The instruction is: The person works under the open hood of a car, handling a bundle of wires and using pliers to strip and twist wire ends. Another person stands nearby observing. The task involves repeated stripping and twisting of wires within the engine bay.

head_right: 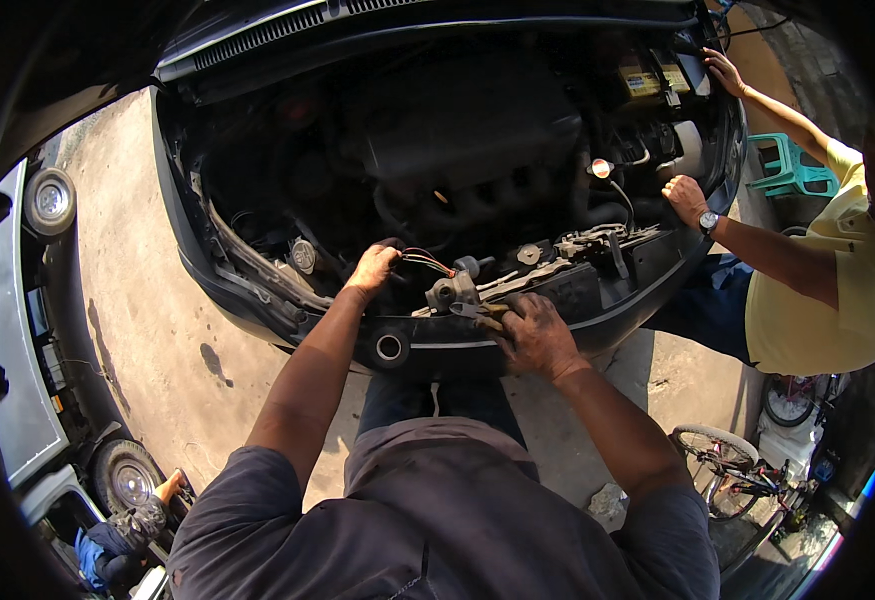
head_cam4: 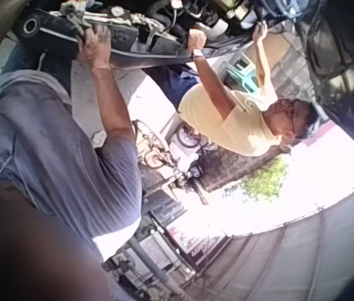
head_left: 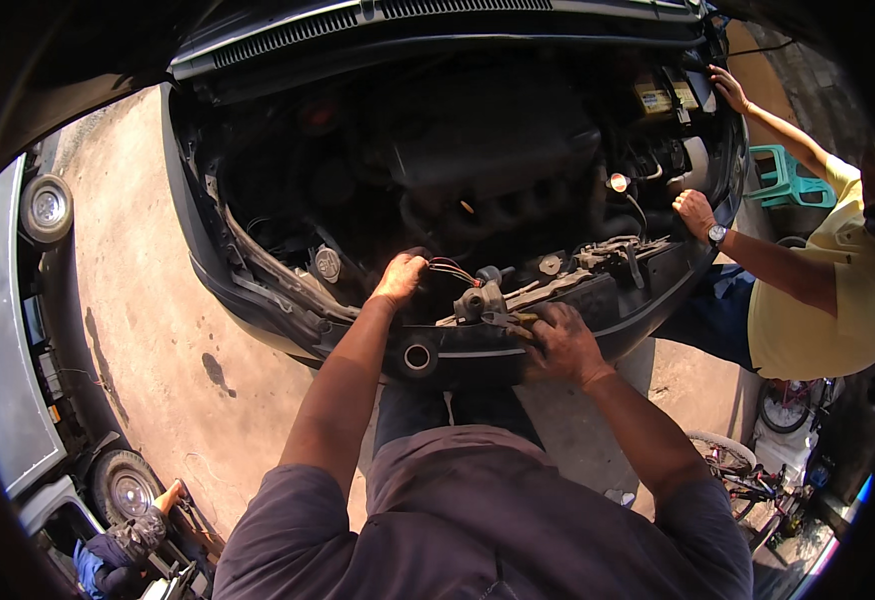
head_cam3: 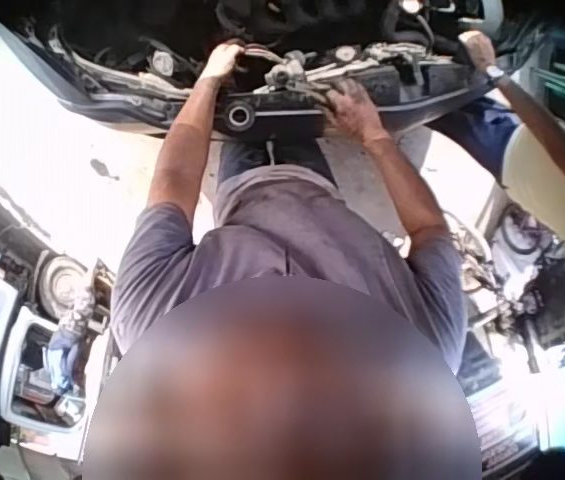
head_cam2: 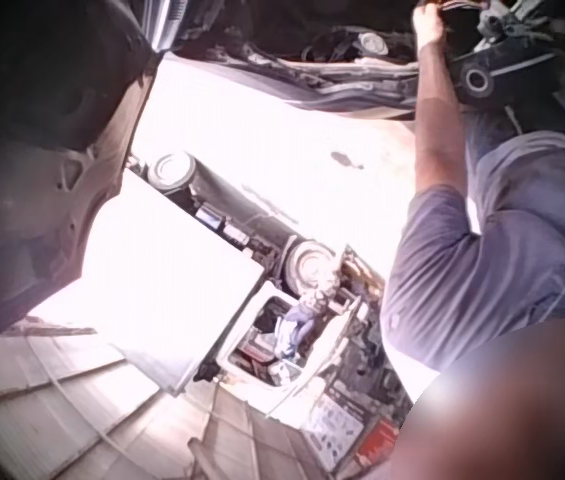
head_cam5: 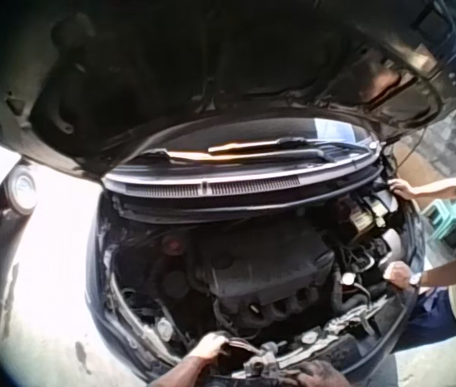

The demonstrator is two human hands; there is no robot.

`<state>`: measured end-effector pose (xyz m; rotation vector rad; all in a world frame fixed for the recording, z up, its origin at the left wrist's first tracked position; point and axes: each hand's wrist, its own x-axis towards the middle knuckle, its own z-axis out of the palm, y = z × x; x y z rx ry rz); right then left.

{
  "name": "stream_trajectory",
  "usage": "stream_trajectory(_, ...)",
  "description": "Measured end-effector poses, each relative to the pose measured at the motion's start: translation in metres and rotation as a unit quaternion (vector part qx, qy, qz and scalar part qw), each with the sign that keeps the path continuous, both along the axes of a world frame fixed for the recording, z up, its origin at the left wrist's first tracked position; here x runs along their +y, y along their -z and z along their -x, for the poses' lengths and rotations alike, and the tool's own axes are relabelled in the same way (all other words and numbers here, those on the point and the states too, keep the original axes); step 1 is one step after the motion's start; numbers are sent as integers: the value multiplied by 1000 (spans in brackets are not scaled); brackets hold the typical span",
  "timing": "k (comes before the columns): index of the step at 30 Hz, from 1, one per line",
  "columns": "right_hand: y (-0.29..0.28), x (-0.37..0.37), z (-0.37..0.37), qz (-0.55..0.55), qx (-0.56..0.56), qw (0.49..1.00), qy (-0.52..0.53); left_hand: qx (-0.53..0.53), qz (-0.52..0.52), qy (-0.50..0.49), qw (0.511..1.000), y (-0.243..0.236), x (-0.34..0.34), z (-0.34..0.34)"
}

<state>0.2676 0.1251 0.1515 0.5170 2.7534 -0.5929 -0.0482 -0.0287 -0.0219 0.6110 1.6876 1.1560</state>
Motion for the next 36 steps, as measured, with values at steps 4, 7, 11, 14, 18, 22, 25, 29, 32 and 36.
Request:
stream_trajectory(4, 14, -15, -22, -23, 38, 999, -2, -95, 10, -31, 995, 3, -3, 3)
stream_trajectory(7, 10, -17, -18, -28, 80, 996, 4, -164, 17, -66, 984, 4, -5, 7)
stream_trajectory(11, 4, 0, 26, 44, 167, 980, 98, -187, 17, -78, 979, 5, -7, 8)
stream_trajectory(14, 20, 24, 84, 152, 208, 961, 97, -177, 23, -80, 981, 7, -6, 8)
stream_trajectory(18, 49, 30, 162, 152, -43, 987, 14, -177, 14, -124, 976, 13, -2, 8)
stream_trajectory(22, 64, 21, 201, 41, -177, 983, 24, -211, 33, -120, 970, 17, -1, 9)
stream_trajectory(25, 70, 17, 209, 25, -201, 979, 4, -209, 13, -104, 972, 16, -4, 7)
stream_trajectory(29, 68, 15, 217, 2, -244, 970, -2, -163, 17, -86, 983, 8, -6, 5)
stream_trajectory(32, 59, 19, 216, 32, -236, 971, -7, -134, 26, -91, 986, 1, -3, 3)
stream_trajectory(36, 48, 40, 189, 221, -26, 974, 53, -53, 45, -62, 996, -13, 1, -3)
